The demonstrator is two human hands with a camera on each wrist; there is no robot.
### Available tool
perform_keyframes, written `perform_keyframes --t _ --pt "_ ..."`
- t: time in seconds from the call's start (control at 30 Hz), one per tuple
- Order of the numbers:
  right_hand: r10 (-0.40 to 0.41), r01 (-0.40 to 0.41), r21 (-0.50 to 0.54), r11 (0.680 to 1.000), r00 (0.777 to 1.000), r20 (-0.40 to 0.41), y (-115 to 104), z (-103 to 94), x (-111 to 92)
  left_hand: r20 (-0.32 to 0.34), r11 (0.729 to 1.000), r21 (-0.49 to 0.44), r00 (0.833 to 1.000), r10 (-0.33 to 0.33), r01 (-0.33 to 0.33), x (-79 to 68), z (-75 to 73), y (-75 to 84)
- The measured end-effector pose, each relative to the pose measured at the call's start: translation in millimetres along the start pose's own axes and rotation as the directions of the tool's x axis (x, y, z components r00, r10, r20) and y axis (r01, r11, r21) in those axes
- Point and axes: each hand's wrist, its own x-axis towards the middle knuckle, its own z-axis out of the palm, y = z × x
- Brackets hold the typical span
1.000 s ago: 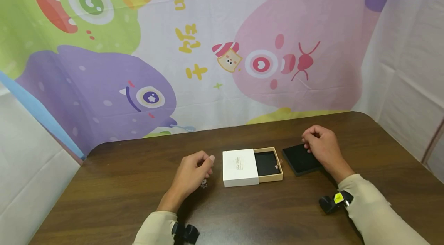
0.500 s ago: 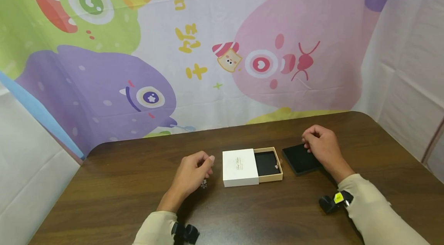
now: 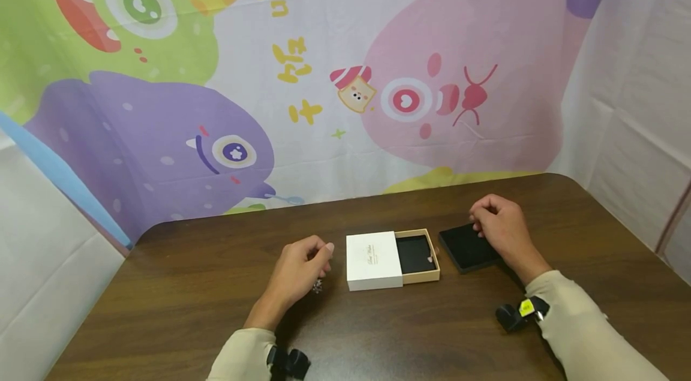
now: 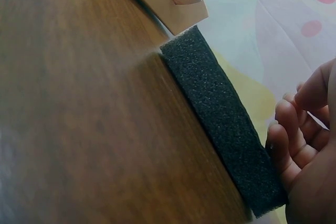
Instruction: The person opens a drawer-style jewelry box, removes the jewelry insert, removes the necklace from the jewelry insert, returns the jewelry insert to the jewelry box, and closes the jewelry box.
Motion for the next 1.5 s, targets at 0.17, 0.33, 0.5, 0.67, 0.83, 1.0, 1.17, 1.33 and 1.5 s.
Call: perform_keyframes --t 0.17,0.33,0.5,0.67,0.83,1.0,1.17,1.33,1.5 --pt "-0.008 0.008 -0.017 1.000 1.000 -0.003 2 0.3 1 0.001 1.000 0.002 1.000 0.001 -0.001 -0.1 -0.2 0.2" --pt "-0.015 0.015 -0.016 1.000 1.000 0.001 3 0.5 1 0.008 1.000 0.004 1.000 -0.002 0.002 -0.3 -0.5 0.3" --pt "-0.016 0.016 -0.015 1.000 1.000 0.001 3 0.4 2 0.011 1.000 0.009 1.000 -0.004 0.004 0.4 -0.1 0.0" --pt "-0.020 0.020 -0.012 1.000 1.000 -0.003 2 -1.6 1 0.017 1.000 0.011 1.000 0.000 0.000 0.9 1.9 1.0" --pt "-0.025 0.025 0.000 1.000 1.000 0.001 0 0.4 0 0.024 1.000 0.016 1.000 -0.002 0.002 0.2 1.2 0.9" --pt "-0.043 0.043 -0.004 0.999 0.999 0.002 -2 2.9 0 0.030 0.999 0.034 1.000 0.003 -0.004 1.3 -2.1 0.1" --pt "-0.061 0.061 -0.045 0.997 0.998 -0.004 -6 4.4 -1 0.041 0.999 0.052 0.999 -0.004 0.001 -0.1 -3.8 -0.5" --pt "-0.082 0.081 -0.076 0.994 0.997 -0.014 -9 6.3 -1 0.047 0.996 0.083 0.999 0.005 -0.009 0.8 -5.4 0.6" --pt "-0.104 0.102 -0.107 0.989 0.994 -0.013 -9 7.3 -3 0.049 0.996 0.090 0.999 0.000 -0.004 1.5 -5.5 2.2"
